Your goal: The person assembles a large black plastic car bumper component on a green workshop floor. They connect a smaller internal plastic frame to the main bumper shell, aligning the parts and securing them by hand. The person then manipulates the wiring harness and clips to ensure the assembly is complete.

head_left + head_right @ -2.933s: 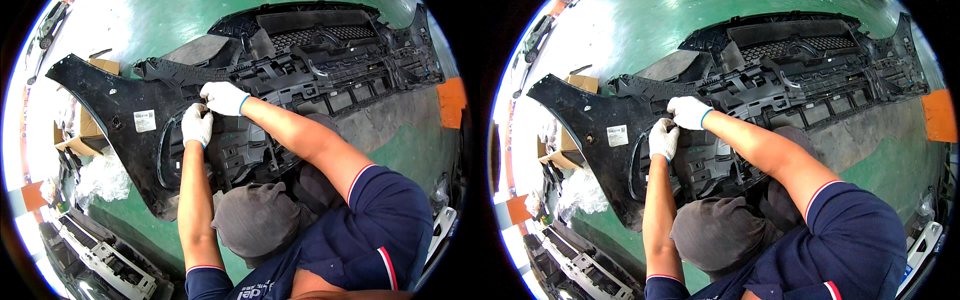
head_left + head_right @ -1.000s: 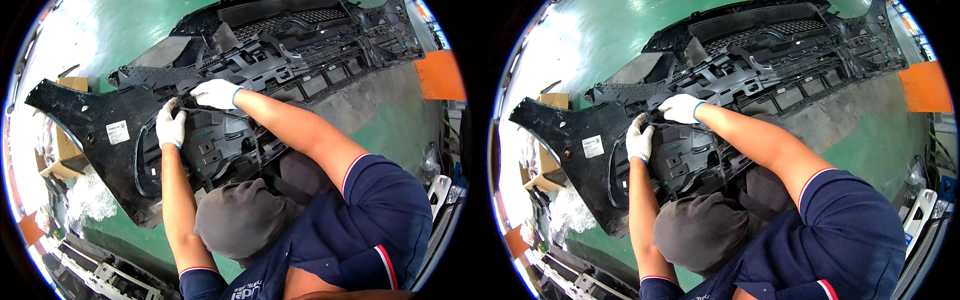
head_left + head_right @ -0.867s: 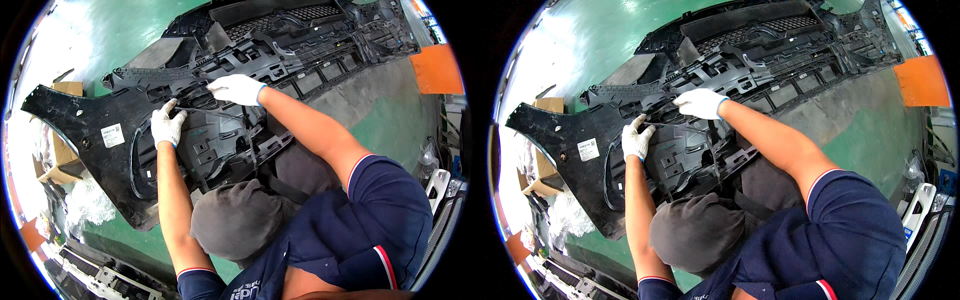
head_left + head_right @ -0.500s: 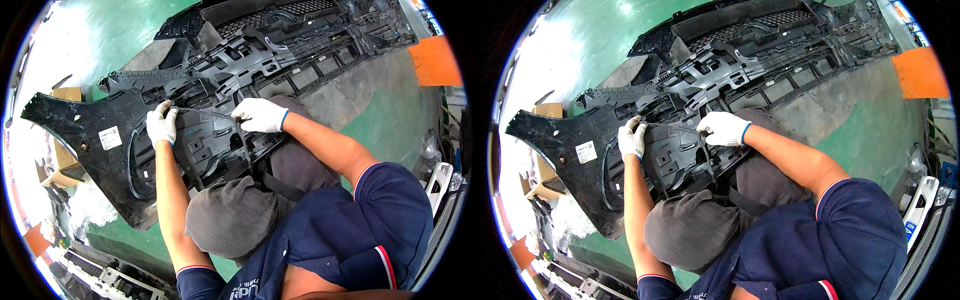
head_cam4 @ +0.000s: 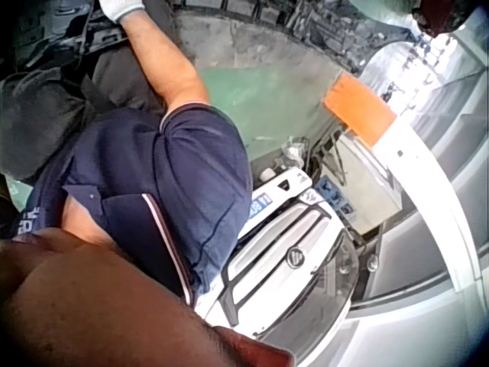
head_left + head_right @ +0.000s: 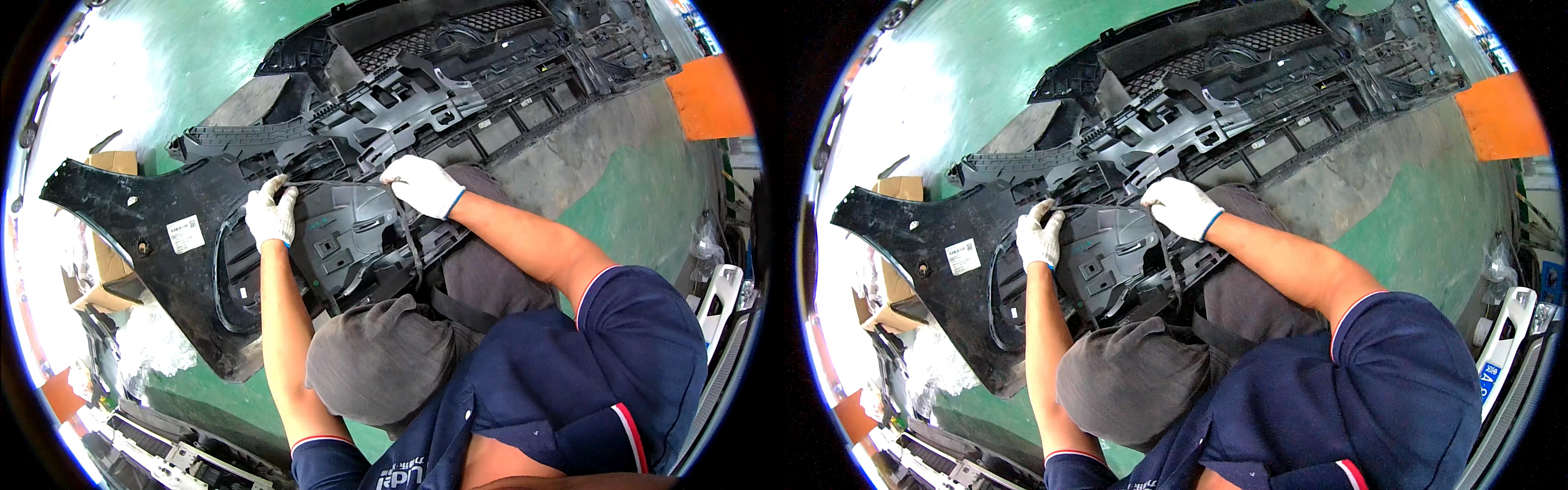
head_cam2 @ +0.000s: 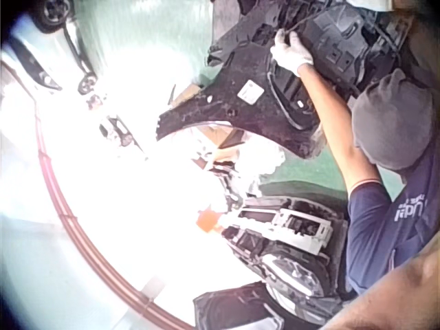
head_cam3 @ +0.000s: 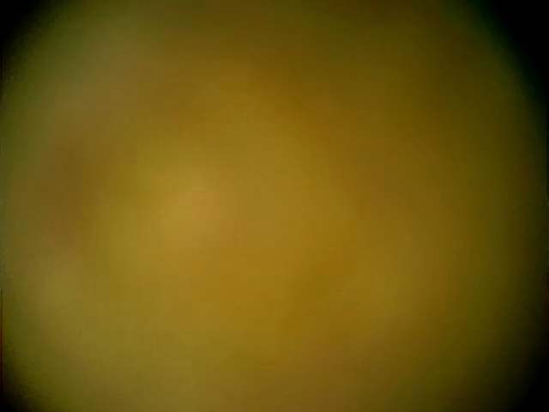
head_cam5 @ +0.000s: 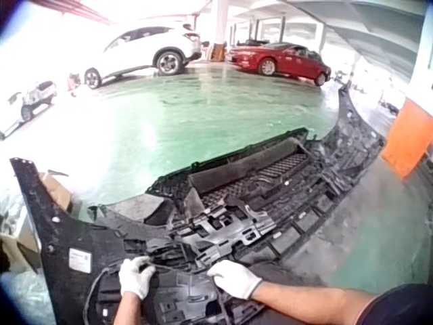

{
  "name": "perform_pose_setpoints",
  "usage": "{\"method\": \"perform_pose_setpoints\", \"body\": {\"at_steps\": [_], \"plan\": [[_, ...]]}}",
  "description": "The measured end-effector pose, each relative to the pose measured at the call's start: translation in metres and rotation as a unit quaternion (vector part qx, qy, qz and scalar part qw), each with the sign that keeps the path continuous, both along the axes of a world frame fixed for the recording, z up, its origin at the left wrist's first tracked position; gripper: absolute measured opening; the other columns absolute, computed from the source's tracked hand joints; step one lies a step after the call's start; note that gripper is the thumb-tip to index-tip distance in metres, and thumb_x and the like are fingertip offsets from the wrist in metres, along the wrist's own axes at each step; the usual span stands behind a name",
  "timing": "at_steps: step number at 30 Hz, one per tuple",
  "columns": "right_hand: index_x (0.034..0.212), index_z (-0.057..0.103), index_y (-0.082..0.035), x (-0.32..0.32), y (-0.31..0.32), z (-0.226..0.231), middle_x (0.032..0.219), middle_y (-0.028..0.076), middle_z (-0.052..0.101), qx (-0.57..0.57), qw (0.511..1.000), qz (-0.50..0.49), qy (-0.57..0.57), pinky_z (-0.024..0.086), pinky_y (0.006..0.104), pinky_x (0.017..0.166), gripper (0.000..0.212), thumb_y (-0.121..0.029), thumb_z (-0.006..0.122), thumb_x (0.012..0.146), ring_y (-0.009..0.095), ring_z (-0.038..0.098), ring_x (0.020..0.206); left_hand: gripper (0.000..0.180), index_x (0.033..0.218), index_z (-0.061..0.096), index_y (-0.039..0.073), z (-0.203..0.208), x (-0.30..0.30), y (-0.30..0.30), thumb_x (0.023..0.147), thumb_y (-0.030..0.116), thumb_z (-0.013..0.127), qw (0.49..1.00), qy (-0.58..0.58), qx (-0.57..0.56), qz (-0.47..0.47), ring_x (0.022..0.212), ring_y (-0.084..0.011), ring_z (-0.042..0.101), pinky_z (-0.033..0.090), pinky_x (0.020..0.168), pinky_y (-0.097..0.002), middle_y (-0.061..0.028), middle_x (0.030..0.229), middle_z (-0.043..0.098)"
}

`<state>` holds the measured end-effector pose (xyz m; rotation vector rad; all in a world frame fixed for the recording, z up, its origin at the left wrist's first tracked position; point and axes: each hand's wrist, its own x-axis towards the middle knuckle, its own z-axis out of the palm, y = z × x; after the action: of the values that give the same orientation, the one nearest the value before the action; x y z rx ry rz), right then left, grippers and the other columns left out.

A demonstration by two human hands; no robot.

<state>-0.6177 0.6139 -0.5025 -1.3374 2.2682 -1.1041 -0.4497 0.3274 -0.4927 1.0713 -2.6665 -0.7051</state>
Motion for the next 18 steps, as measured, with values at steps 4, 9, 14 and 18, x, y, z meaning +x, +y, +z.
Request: {"method": "perform_pose_setpoints", "body": {"at_steps": [4,9,14,18], "plan": [[0.103,0.073,-0.009,0.001,-0.006,0.003,0.101,0.010,0.070,-0.009,0.999,0.007,0.039,0.055,0.0400,0.094,0.017,-0.014,0.063,0.091,0.030,0.067,0.102,0.037,0.122,0.076,0.022,0.002,0.000,0.000,0.087,0.032,0.079,1.000,0.007,0.008,-0.007,0.104,-0.0330,0.066,0.052,0.095,-0.0431,-0.0137,0.107,0.068],[0.098,0.074,-0.011,-0.003,-0.011,0.003,0.097,0.008,0.068,-0.047,0.990,0.071,0.114,0.056,0.0385,0.087,0.013,-0.012,0.065,0.089,0.028,0.067,0.096,0.064,0.136,0.062,0.004,0.005,0.000,0.007,0.082,0.032,0.083,0.999,0.031,-0.012,0.028,0.121,-0.0368,0.063,0.048,0.106,-0.0432,-0.0201,0.127,0.068],[0.098,0.074,-0.010,-0.014,-0.015,-0.001,0.094,0.012,0.068,-0.011,0.986,0.111,0.121,0.055,0.0433,0.086,0.015,-0.011,0.065,0.086,0.032,0.066,0.094,0.076,0.145,0.054,0.000,0.007,-0.001,0.011,0.081,0.030,0.084,0.998,0.037,-0.004,0.050,0.130,-0.0357,0.059,0.044,0.112,-0.0415,-0.0215,0.138,0.061],[0.108,0.073,-0.006,-0.025,-0.043,0.042,0.103,0.016,0.071,0.063,0.978,0.193,0.046,0.052,0.0459,0.095,0.028,-0.019,0.061,0.086,0.037,0.066,0.103,0.079,0.148,0.049,-0.002,-0.001,0.021,0.011,0.081,0.022,0.084,0.991,0.112,0.009,0.076,0.134,-0.0346,0.056,0.042,0.115,-0.0421,-0.0228,0.147,0.055]]}}
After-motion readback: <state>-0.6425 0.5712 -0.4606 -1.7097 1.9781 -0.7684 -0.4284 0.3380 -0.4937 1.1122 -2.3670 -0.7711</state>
